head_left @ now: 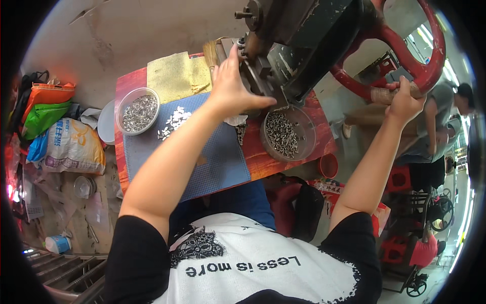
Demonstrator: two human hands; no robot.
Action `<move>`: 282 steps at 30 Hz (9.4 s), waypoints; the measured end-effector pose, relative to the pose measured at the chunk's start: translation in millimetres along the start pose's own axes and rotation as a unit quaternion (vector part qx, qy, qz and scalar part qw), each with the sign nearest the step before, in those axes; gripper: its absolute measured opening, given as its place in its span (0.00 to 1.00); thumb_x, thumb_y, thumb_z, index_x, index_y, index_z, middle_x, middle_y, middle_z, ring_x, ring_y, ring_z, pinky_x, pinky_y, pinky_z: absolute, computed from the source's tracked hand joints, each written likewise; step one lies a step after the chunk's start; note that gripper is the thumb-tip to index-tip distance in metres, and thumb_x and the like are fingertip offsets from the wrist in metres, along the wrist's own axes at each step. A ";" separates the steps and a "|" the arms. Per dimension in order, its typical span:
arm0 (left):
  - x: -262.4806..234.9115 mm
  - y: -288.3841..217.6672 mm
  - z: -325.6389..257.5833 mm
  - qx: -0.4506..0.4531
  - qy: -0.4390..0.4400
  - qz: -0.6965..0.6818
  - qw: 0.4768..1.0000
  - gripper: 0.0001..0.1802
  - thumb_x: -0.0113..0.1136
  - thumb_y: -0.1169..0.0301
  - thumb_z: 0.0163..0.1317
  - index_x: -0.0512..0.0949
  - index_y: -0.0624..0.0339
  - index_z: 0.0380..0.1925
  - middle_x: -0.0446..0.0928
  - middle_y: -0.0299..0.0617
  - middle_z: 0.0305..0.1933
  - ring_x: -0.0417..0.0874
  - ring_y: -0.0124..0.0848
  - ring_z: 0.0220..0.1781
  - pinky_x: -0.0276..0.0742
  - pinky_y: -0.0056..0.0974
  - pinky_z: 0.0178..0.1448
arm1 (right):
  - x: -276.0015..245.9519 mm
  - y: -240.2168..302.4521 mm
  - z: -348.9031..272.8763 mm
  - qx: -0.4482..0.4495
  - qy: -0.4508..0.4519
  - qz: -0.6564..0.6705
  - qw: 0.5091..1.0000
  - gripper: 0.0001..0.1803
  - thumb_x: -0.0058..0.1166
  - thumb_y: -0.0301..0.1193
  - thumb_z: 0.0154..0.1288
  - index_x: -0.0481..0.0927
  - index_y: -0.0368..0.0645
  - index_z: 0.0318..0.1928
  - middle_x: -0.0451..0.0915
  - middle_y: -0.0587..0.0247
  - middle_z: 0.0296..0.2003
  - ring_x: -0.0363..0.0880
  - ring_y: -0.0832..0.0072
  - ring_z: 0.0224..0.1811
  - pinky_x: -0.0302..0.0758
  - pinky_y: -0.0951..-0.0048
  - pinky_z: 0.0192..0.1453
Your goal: The recorder is placing small metal fasteners into an alignment tool and then using a manual press to secure them.
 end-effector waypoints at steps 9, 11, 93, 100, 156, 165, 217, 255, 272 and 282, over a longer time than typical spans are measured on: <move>-5.7 -28.7 -33.9 -0.005 -0.061 0.045 0.997 0.78 0.85 0.48 0.32 0.43 0.70 0.75 0.65 0.54 0.65 0.62 0.52 0.69 0.48 0.53 0.77 | 2.2 -27.9 -27.7 -0.005 -0.060 0.010 0.998 0.22 0.58 0.15 0.57 0.70 0.28 0.53 0.81 0.52 0.33 0.82 0.67 0.22 0.83 0.68 0.27; -5.3 -28.2 -34.3 0.001 -0.066 0.044 0.997 0.77 0.85 0.48 0.33 0.43 0.69 0.75 0.64 0.54 0.65 0.62 0.51 0.70 0.48 0.53 0.78 | 1.0 -40.7 -35.9 0.007 -0.064 0.003 0.998 0.24 0.59 0.15 0.58 0.69 0.28 0.55 0.82 0.51 0.36 0.83 0.67 0.24 0.83 0.68 0.30; -127.0 21.1 -146.1 -0.010 0.004 0.181 0.983 0.05 0.60 0.75 0.64 0.77 0.64 0.37 0.79 0.50 0.36 0.81 0.49 0.41 0.78 0.47 0.48 | 157.4 113.0 -357.6 -0.095 0.657 -0.032 0.747 0.05 0.63 0.21 0.55 0.82 0.36 0.33 0.82 0.58 0.38 0.78 0.59 0.45 0.77 0.63 0.52; -168.7 29.2 -181.2 -0.140 -0.007 0.064 0.988 0.07 0.58 0.76 0.68 0.78 0.68 0.44 0.82 0.47 0.38 0.83 0.36 0.40 0.77 0.37 0.49 | 164.1 106.5 -353.1 -0.068 0.684 -0.015 0.726 0.06 0.62 0.24 0.60 0.84 0.36 0.38 0.84 0.54 0.37 0.82 0.57 0.42 0.79 0.61 0.48; -154.5 37.2 -176.9 -0.156 0.056 0.040 0.985 0.06 0.65 0.74 0.61 0.81 0.65 0.35 0.75 0.42 0.39 0.77 0.32 0.37 0.75 0.37 0.44 | 173.4 112.2 -359.2 -0.081 0.704 0.022 0.705 0.05 0.62 0.22 0.60 0.79 0.36 0.35 0.80 0.56 0.36 0.80 0.57 0.43 0.78 0.63 0.49; -149.7 32.9 -188.9 -0.173 0.139 0.032 0.974 0.07 0.67 0.76 0.57 0.81 0.67 0.33 0.77 0.42 0.41 0.77 0.31 0.36 0.76 0.36 0.43 | 213.7 99.6 -353.8 0.006 0.645 0.028 0.763 0.06 0.62 0.28 0.61 0.84 0.39 0.36 0.84 0.53 0.33 0.84 0.56 0.36 0.80 0.61 0.42; -143.1 65.0 -159.2 -0.144 -0.031 0.227 0.963 0.08 0.64 0.73 0.62 0.82 0.64 0.40 0.83 0.52 0.35 0.84 0.46 0.35 0.79 0.43 0.44 | 256.0 90.4 -383.1 -0.183 0.579 -0.047 0.793 0.11 0.65 0.29 0.59 0.85 0.40 0.42 0.82 0.56 0.31 0.82 0.57 0.34 0.78 0.62 0.40; -152.2 11.6 -188.3 -0.075 0.091 0.084 0.990 0.06 0.65 0.77 0.59 0.81 0.68 0.36 0.83 0.49 0.37 0.86 0.38 0.39 0.80 0.39 0.46 | 230.3 91.3 -369.3 -0.030 0.581 -0.013 0.813 0.06 0.63 0.30 0.60 0.86 0.41 0.34 0.85 0.53 0.33 0.83 0.55 0.39 0.78 0.58 0.46; -152.8 22.6 -196.4 -0.092 0.116 0.072 0.986 0.05 0.66 0.77 0.56 0.82 0.65 0.32 0.81 0.47 0.41 0.78 0.43 0.51 0.73 0.42 0.59 | 199.6 123.0 -382.6 -0.026 0.667 0.101 0.738 0.06 0.61 0.26 0.62 0.79 0.38 0.38 0.79 0.53 0.37 0.78 0.54 0.44 0.75 0.59 0.51; -155.2 30.5 -200.9 -0.184 0.114 0.033 0.976 0.12 0.74 0.74 0.49 0.86 0.62 0.36 0.82 0.44 0.39 0.79 0.41 0.50 0.75 0.40 0.56 | 185.2 131.5 -391.1 -0.068 0.650 0.070 0.754 0.04 0.63 0.24 0.59 0.83 0.39 0.34 0.82 0.57 0.36 0.79 0.57 0.43 0.75 0.61 0.50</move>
Point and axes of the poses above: each hand's wrist, its own z-axis towards the middle knuckle, its own x-axis out of the palm, y = z × x, the point moved 6 cm from there along z, towards the middle knuckle
